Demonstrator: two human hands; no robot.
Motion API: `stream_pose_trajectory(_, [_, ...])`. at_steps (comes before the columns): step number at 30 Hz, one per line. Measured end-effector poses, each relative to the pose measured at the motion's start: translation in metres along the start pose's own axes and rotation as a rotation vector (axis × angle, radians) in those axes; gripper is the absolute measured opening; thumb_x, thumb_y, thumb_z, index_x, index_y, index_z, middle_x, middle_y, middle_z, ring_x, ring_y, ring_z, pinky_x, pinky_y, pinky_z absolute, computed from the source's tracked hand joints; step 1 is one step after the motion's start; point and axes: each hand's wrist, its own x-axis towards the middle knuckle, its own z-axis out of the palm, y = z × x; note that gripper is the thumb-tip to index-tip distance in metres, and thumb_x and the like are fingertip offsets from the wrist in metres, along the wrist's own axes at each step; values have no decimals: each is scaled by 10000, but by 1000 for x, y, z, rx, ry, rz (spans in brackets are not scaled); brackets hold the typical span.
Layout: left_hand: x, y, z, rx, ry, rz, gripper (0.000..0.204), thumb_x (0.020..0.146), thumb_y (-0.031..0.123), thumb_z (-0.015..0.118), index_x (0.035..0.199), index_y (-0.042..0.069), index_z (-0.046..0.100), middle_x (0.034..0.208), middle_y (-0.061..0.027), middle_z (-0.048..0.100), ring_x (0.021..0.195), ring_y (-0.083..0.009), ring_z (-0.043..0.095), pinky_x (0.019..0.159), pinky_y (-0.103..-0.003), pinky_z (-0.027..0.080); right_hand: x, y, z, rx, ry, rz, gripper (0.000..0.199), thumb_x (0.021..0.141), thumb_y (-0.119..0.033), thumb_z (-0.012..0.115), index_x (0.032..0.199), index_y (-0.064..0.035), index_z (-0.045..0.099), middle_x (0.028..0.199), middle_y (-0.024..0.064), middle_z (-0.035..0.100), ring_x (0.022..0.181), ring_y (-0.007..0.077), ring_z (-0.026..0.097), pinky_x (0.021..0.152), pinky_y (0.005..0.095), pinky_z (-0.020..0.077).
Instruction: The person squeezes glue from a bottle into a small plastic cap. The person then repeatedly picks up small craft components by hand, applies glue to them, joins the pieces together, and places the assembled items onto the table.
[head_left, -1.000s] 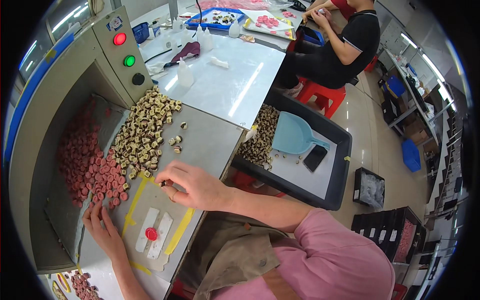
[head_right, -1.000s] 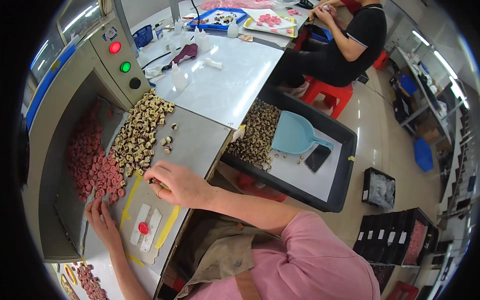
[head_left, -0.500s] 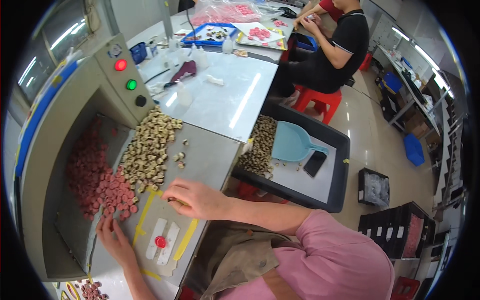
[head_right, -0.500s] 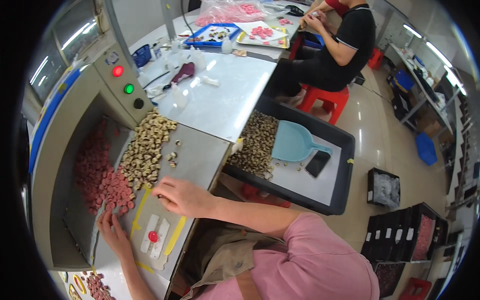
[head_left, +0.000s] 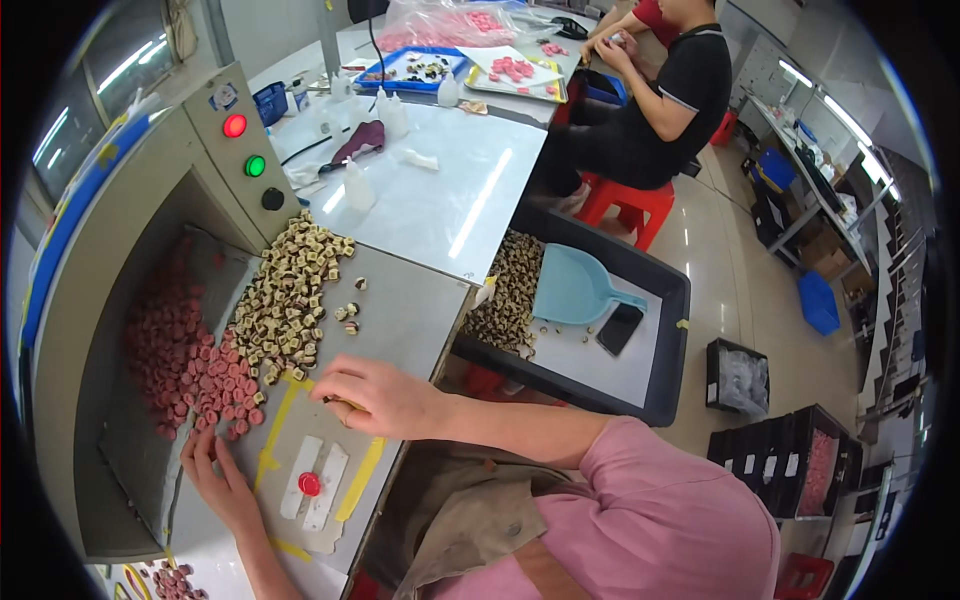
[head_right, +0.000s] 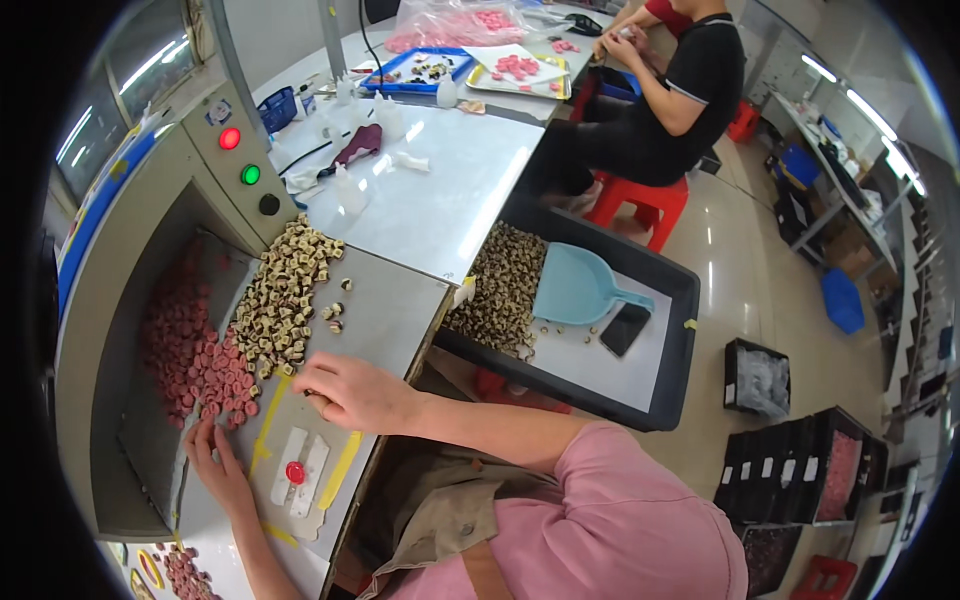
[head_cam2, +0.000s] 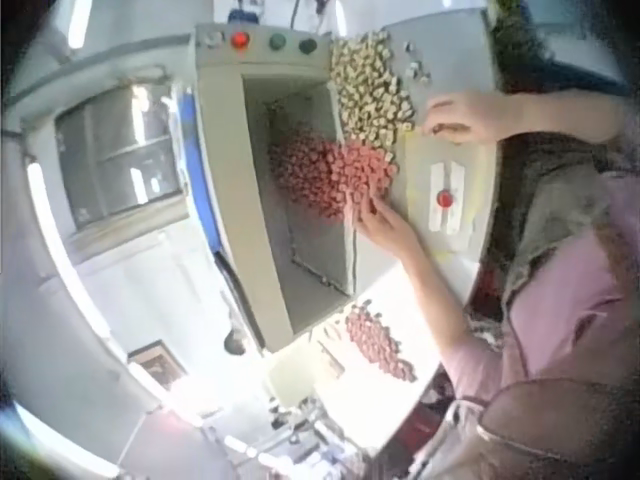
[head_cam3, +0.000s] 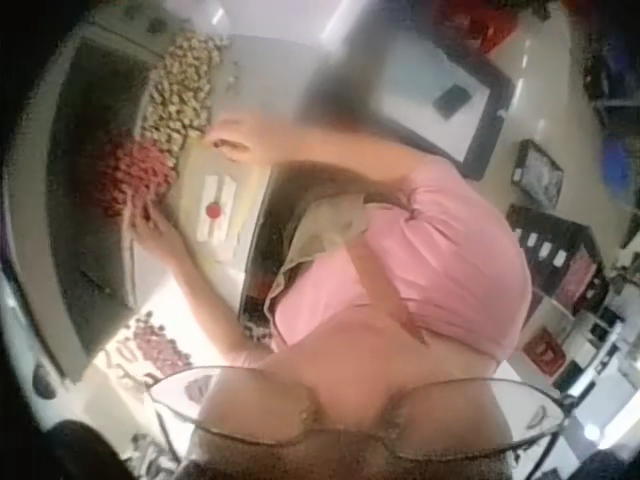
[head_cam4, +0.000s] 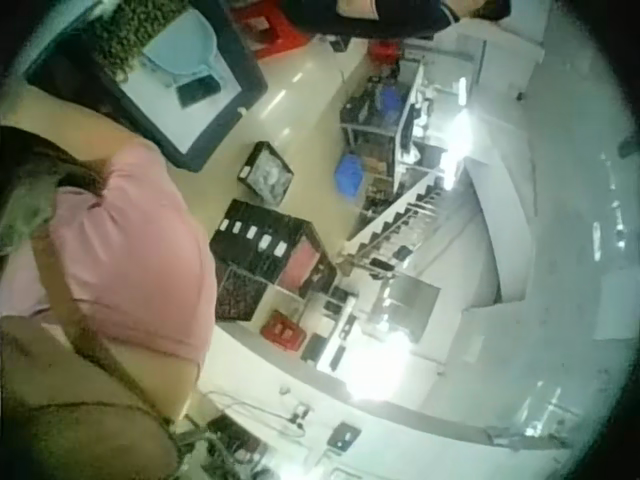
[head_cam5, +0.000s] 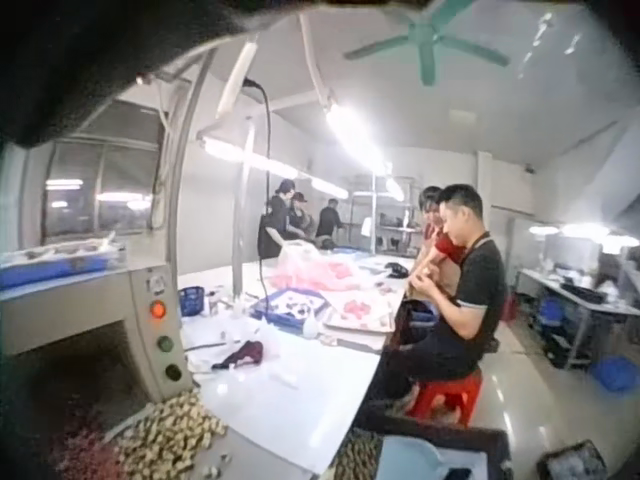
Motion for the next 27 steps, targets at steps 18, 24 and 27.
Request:
stream_pose_trajectory(18, [-4, -4, -14, -178, 30, -79, 216, 953, 52, 470, 1141, 31, 574, 1117, -95, 497, 880, -167, 549, 733, -272, 460, -2, -2, 12, -163, -28, -25, 239, 817, 12, 583, 1049, -45, 566, 970, 90, 558, 837, 234, 603, 709, 323, 502])
stream_pose_trajectory(24, [-4, -6, -13, -159, 51, -13, 227, 984, 81, 430, 1148, 28, 577, 1135, -102, 483, 946, -186, 551, 792, -283, 477, -2, -4, 14, -262, 16, -21, 264, 787, 10, 590, 1042, -37, 542, 911, 96, 581, 842, 264, 598, 738, 354, 496])
stream_pose_trajectory(27, [-2, -7, -11, -159, 31, -44, 232, 989, 101, 429, 1144, 27, 585, 1139, -107, 485, 991, -199, 538, 808, -289, 481, -1, 0, 14, -284, 19, -58, 268, 781, 3, 595, 1040, -46, 541, 910, 90, 584, 850, 274, 591, 770, 374, 485])
